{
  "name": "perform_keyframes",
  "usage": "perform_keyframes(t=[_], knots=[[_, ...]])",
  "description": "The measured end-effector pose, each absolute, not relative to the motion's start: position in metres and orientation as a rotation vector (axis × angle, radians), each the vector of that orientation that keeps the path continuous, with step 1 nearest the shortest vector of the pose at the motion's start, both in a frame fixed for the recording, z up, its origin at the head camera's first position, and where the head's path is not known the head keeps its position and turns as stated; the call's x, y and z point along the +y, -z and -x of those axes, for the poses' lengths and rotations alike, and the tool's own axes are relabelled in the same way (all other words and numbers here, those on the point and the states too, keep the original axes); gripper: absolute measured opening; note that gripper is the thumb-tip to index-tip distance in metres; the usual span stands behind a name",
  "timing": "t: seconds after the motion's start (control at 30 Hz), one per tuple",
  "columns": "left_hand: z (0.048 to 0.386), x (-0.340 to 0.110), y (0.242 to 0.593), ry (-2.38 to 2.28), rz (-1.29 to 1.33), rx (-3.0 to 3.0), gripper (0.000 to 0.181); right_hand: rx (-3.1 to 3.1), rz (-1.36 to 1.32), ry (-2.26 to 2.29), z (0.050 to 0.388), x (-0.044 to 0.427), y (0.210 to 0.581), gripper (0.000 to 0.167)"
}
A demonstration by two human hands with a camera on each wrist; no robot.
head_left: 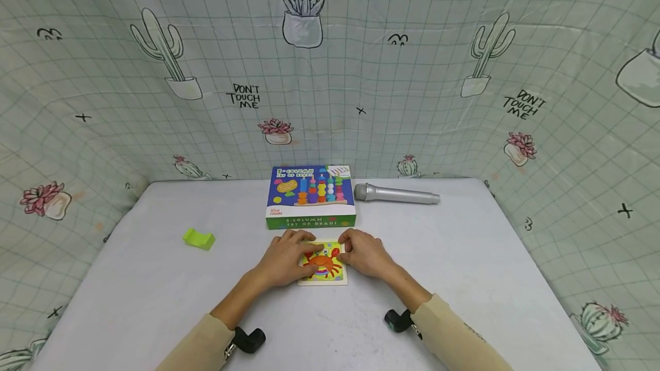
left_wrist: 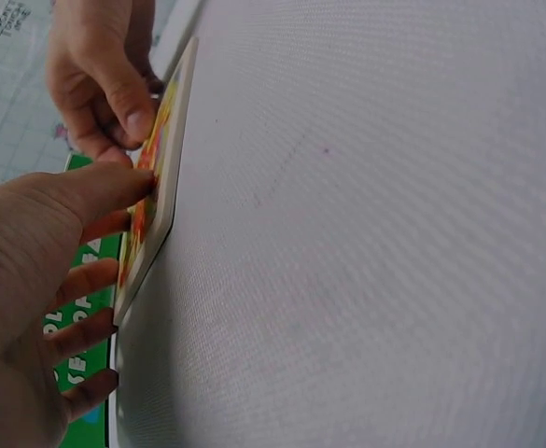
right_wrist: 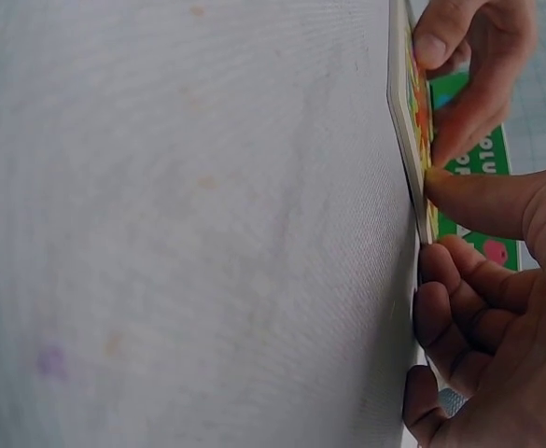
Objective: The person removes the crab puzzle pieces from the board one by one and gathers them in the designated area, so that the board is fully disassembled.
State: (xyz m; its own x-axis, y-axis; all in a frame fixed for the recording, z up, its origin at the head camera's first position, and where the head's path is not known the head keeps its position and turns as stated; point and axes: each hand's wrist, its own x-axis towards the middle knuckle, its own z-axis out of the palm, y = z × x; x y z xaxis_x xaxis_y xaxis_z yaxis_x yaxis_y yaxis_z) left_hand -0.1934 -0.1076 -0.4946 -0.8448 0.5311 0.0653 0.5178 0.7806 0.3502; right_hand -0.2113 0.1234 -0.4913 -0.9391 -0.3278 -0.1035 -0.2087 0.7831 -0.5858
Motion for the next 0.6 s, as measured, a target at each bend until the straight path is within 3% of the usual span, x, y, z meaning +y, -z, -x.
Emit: perform_keyframes(t=[0.6], knots=[[0.1919,-0.1082,0.4952,-0.59,-0.859,2.934,0.045,2.773,0.446,0.889,0.2106,0.1244,0.492,0.032]])
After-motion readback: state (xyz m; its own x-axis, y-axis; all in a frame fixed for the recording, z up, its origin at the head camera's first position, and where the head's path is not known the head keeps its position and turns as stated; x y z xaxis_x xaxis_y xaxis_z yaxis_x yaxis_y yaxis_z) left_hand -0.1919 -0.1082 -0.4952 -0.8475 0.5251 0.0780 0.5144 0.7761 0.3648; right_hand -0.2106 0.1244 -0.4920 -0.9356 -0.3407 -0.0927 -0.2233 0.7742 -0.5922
